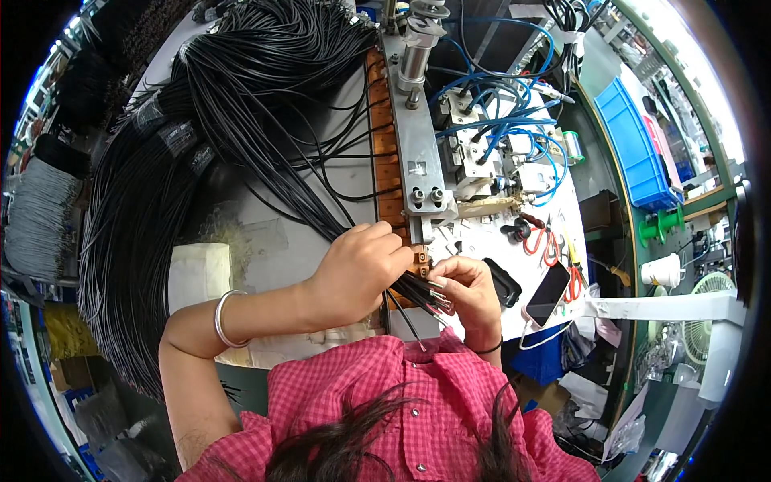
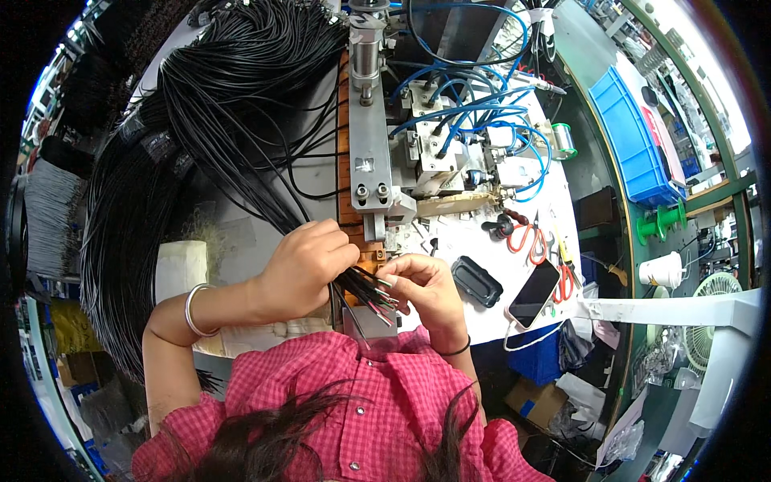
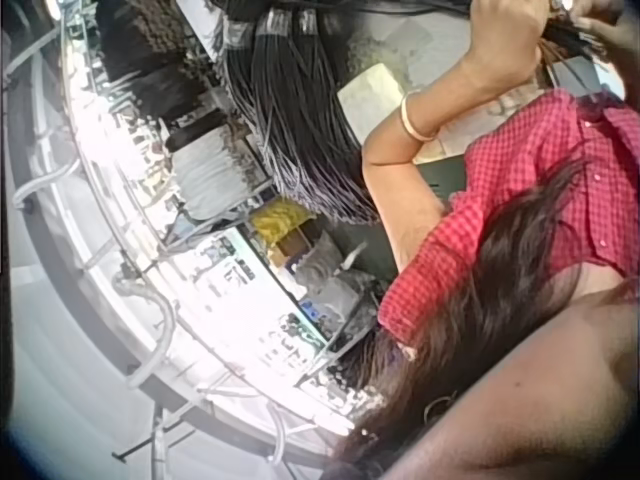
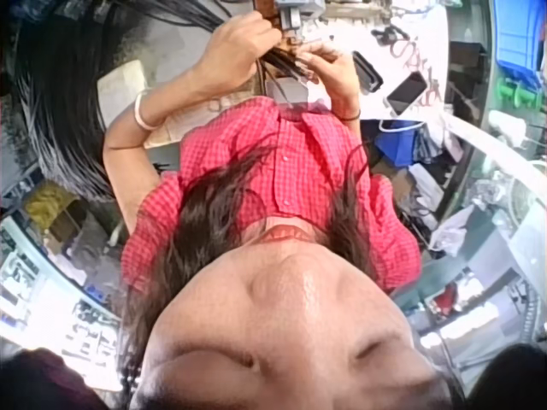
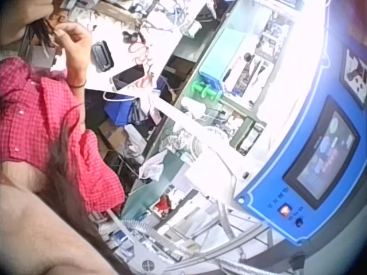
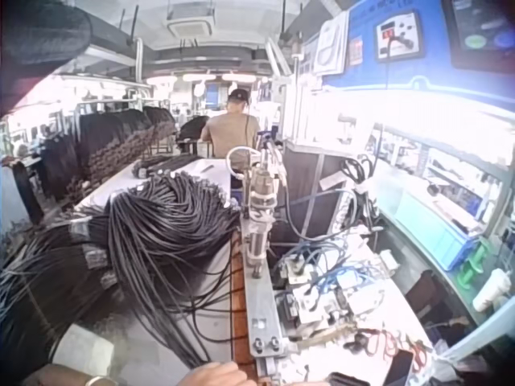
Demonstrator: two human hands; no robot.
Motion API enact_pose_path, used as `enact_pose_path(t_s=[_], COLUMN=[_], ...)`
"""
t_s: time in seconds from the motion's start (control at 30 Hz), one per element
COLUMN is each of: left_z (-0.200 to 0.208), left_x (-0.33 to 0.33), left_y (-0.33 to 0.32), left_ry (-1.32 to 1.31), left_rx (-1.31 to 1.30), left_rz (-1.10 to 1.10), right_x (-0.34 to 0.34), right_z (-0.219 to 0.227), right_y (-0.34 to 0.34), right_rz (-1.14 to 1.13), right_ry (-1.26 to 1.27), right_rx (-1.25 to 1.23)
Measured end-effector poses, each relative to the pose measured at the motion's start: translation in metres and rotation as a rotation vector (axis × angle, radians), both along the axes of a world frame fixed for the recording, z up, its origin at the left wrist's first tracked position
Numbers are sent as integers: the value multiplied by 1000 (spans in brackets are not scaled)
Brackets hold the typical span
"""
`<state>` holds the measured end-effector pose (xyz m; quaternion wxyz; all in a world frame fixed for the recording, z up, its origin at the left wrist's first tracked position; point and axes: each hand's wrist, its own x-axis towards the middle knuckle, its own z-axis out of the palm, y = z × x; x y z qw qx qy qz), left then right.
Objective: The person gathers wires from a bundle, positions wire ends into slots on a machine fixture, and attaches a connector piece to a wire end by hand.
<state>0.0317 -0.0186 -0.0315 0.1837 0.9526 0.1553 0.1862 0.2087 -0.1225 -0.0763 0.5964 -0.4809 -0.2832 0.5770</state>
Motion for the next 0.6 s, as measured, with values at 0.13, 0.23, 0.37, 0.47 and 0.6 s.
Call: enact_pose_path(t_s=[0.13,0.23,0.37,0.47,0.6], left_z=[-5,-6,-5,-6,-5], left_x=[1,2,0,2,-1], left_y=[0,-1,-1,1,2], left_ry=[-21,-56,-82,-100,40], left_rx=[-7,-18,6,59,45], left_rz=[-15,-42,-81,-52,-18], right_x=[1,2,5,7,14], right_z=[-2,-10,-17,-20,-20], right_y=[-1,0,1,5,7], right_rz=[2,-83,-62,-16,136], right_ry=[-48,-180,-240,-224,-165], right_rx=[10,35,41,-65,-108])
